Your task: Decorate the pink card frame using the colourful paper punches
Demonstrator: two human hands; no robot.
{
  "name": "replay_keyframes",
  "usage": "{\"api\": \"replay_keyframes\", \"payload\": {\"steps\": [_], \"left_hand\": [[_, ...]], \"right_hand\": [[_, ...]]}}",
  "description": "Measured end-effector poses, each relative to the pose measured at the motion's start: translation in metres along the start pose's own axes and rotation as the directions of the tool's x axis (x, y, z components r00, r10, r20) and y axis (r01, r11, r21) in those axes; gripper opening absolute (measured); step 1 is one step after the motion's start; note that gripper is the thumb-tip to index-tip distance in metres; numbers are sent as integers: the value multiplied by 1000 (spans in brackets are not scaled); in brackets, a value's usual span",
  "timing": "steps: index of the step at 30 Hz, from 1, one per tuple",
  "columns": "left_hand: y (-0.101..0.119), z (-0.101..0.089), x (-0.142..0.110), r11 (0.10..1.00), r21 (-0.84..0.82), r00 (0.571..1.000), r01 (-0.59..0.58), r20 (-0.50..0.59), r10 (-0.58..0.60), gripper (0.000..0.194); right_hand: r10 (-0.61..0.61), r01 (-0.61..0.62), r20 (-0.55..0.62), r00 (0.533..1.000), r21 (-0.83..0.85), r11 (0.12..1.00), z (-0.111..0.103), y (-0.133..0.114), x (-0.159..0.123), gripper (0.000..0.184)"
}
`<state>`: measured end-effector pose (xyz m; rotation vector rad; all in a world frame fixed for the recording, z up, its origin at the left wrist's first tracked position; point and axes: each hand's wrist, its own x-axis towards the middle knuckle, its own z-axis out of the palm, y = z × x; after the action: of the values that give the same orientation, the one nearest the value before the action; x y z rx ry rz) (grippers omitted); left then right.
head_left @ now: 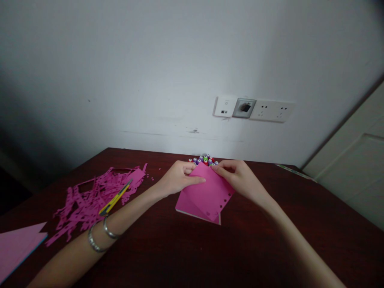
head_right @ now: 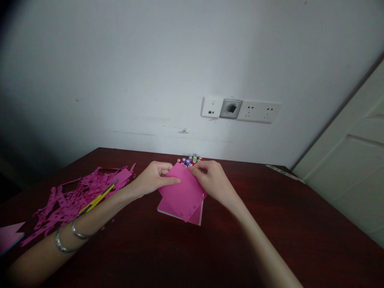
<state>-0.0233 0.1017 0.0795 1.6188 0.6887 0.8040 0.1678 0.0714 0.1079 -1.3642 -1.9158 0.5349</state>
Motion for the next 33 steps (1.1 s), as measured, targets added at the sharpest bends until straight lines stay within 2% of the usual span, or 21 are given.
{"api": "replay_keyframes", "payload": {"steps": [5, 8, 11, 15, 17, 19, 20, 21, 24, 25, 27, 29, 33], "left_hand": [[1, 0, 0, 1000, 25, 1000, 1, -28, 0, 23], [1, 0, 1, 999, 13, 993, -33, -113, 34, 26], [0, 2, 2, 993, -9, 966, -116, -235, 111, 30], [-3, 3, 5, 985, 11, 944, -173, -283, 169, 33], [-3, -1, 6, 965, 116, 899, -235, -352, 261, 33], [1, -5, 5, 917, 284, 823, -281, -420, 382, 33], [4, -8, 3, 892, 355, 810, -279, -412, 417, 32], [7, -9, 1, 876, 403, 830, -263, -369, 419, 31], [15, -8, -5, 886, 422, 963, -192, -92, 252, 26], [17, -6, -6, 900, 400, 981, -176, -2, 193, 25], [17, -2, -8, 925, 345, 986, -158, 109, 128, 23], [16, 2, -8, 948, 286, 985, -139, 142, 102, 21], [16, 7, -8, 972, 212, 989, -106, 120, 81, 20]], "right_hand": [[15, -15, -31, 999, 22, 1000, -1, -1, 0, 36], [52, -54, 14, 999, 157, 986, -9, 2, -1, 28], [135, -154, 79, 988, 375, 914, -16, 11, 1, 26], [171, -197, 98, 980, 565, 801, -19, 23, 5, 22], [167, -197, 105, 980, 544, 816, -19, 23, 6, 20], [148, -210, 166, 975, 463, 861, -20, 19, 4, 18], [131, -214, 219, 967, 416, 884, -19, 16, 3, 17], [109, -211, 277, 955, 374, 903, -19, 14, 1, 16], [33, -175, 408, 912, 315, 933, -13, 8, -4, 17], [13, -162, 430, 903, 312, 936, -11, 7, -5, 17], [-10, -148, 455, 890, 310, 939, -7, 7, -7, 17], [-26, -132, 466, 884, 304, 943, -5, 6, -8, 17], [-57, -128, 522, 851, 312, 942, -4, 2, -9, 22]]}}
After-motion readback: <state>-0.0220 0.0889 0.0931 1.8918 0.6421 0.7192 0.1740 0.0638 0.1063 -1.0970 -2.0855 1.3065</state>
